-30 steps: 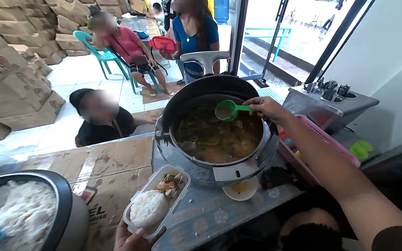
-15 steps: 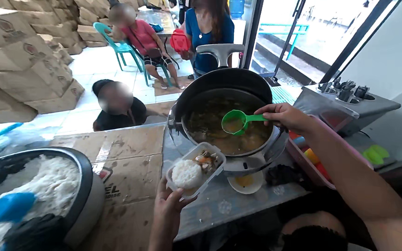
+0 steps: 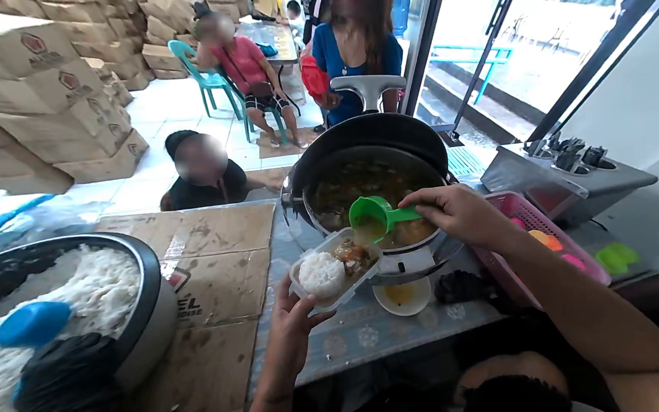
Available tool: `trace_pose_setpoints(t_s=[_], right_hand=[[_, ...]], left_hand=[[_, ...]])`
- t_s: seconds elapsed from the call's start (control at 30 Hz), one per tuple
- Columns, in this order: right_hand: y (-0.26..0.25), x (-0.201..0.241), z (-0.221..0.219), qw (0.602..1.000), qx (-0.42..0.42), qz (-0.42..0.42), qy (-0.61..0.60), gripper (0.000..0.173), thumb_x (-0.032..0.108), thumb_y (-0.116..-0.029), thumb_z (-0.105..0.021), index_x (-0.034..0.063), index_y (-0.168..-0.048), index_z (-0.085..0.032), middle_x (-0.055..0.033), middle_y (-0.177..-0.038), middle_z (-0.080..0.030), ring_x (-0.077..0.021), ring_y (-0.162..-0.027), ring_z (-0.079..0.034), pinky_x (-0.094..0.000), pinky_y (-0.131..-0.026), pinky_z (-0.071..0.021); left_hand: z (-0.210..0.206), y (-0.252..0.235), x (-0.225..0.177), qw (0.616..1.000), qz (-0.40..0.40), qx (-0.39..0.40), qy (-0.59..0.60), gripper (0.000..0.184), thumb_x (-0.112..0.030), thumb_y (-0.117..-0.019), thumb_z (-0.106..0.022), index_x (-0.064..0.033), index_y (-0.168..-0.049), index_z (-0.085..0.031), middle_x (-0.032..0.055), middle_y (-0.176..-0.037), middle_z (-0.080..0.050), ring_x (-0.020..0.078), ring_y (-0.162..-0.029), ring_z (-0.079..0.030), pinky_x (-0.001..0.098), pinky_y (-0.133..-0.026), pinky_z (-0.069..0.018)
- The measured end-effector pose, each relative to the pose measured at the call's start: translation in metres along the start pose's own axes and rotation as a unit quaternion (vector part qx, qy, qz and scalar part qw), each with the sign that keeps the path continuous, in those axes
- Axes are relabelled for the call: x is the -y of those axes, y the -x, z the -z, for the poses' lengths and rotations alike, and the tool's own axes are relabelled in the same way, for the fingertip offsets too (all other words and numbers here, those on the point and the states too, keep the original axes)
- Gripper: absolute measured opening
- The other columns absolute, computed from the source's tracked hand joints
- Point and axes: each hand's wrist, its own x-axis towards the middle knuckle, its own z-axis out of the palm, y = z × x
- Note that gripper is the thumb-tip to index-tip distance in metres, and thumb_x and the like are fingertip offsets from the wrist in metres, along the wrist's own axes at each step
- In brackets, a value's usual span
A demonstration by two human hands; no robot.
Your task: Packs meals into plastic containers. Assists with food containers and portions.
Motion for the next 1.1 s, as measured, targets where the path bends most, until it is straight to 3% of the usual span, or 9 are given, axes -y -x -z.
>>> trace_pose_setpoints(t_s=[0.13,0.2,0.33,0.4,0.47,0.57,0.8,0.97,1.1], right_hand=[[0.0,-0.01,0.003,0.984,0.019,-0.083,-0.158,0.024,0.006,-0.1063,-0.051,0.0042,-0.12,-0.07,-0.0057,-0.101,-0.072,-0.007,-0.077,-0.066,-0.0252,-0.073,-0.0566],[0.0,-0.023,0.002,0.952,0.018,-0.148,-0.267,0.024,0.006,-0.1073,-0.048,0.0026,-0.12,-0.068,-0.0016,-0.089,-0.068,0.0001,-0.06,-0.053,-0.0153,-0.054,-0.043],[0.006,-0.057,-0.002,0.916,0.001,-0.205,-0.344,0.025,0.006,-0.108,-0.046,0.0004,-0.126,-0.062,0.0006,-0.081,-0.063,0.0022,-0.05,-0.04,-0.0131,-0.047,-0.0342],[0.011,-0.073,-0.009,0.949,-0.024,-0.201,-0.242,0.024,0.009,-0.1062,-0.052,0.0029,-0.127,-0.064,-0.0014,-0.085,-0.065,-0.0015,-0.056,-0.045,-0.0178,-0.052,-0.0388],[0.014,-0.081,-0.016,0.974,-0.016,-0.202,-0.102,0.029,0.008,-0.1035,-0.059,0.0032,-0.132,-0.063,-0.0155,-0.109,-0.07,-0.0236,-0.087,-0.065,-0.0433,-0.079,-0.0532],[0.021,-0.082,-0.034,0.975,0.015,-0.2,0.1,0.035,0.01,-0.1038,-0.056,0.0045,-0.139,-0.06,-0.0256,-0.126,-0.067,-0.0463,-0.115,-0.065,-0.0661,-0.098,-0.0473],[0.034,-0.091,-0.073,0.975,-0.044,-0.049,0.21,0.031,-0.012,-0.0928,-0.053,-0.0027,-0.114,-0.074,-0.0318,-0.118,-0.065,-0.0516,-0.109,-0.064,-0.0635,-0.092,-0.0503],[0.042,-0.092,-0.081,0.981,-0.062,0.002,0.185,0.036,-0.009,-0.0912,-0.056,-0.0028,-0.124,-0.069,-0.029,-0.115,-0.069,-0.0497,-0.105,-0.067,-0.0634,-0.089,-0.0522],[0.052,-0.091,-0.071,0.984,-0.026,-0.015,0.177,0.047,0.003,-0.0901,-0.067,-0.0001,-0.137,-0.062,-0.0284,-0.131,-0.063,-0.0511,-0.119,-0.061,-0.0669,-0.095,-0.048]], left_hand=[[-0.002,0.002,0.001,1.0,0.005,-0.003,0.007,0.064,-0.008,-0.0881,-0.047,-0.0086,-0.149,-0.028,0.0072,-0.117,-0.065,0.0194,-0.09,-0.074,0.0368,-0.066,-0.0651],[-0.002,0.004,0.0,1.0,0.004,-0.005,0.007,0.062,-0.008,-0.0892,-0.045,-0.0085,-0.149,-0.028,0.0073,-0.115,-0.065,0.0191,-0.089,-0.074,0.0365,-0.066,-0.065],[0.005,0.009,-0.002,1.0,-0.007,-0.012,0.006,0.063,-0.01,-0.089,-0.045,-0.0091,-0.149,-0.026,0.0064,-0.116,-0.064,0.0185,-0.089,-0.074,0.0362,-0.065,-0.065],[0.01,0.013,-0.006,1.0,-0.013,-0.026,0.004,0.065,-0.01,-0.0881,-0.046,-0.0094,-0.15,-0.027,0.0058,-0.116,-0.065,0.0179,-0.089,-0.074,0.0355,-0.065,-0.0647],[0.019,0.017,-0.009,0.999,-0.022,-0.047,0.002,0.066,-0.01,-0.0873,-0.046,-0.0098,-0.15,-0.027,0.0058,-0.116,-0.065,0.0175,-0.088,-0.074,0.0355,-0.064,-0.0646],[0.038,0.018,-0.01,0.995,-0.041,-0.087,-0.002,0.062,-0.008,-0.0889,-0.044,-0.0092,-0.149,-0.029,0.0062,-0.115,-0.064,0.0182,-0.087,-0.073,0.0354,-0.065,-0.0645],[0.088,-0.021,-0.002,0.978,-0.053,-0.198,-0.023,0.057,-0.002,-0.0987,-0.04,-0.0067,-0.153,-0.023,0.0123,-0.115,-0.057,0.0181,-0.083,-0.07,0.0343,-0.067,-0.0613],[0.131,-0.087,0.035,0.967,-0.058,-0.247,-0.012,0.061,0.001,-0.1012,-0.042,-0.0069,-0.156,-0.017,0.0218,-0.13,-0.049,0.0244,-0.091,-0.066,0.0371,-0.07,-0.0587],[0.161,-0.14,0.074,0.952,-0.043,-0.302,0.011,0.07,0.003,-0.1002,-0.046,-0.0098,-0.16,-0.01,0.0294,-0.142,-0.041,0.0333,-0.099,-0.063,0.0432,-0.074,-0.058]])
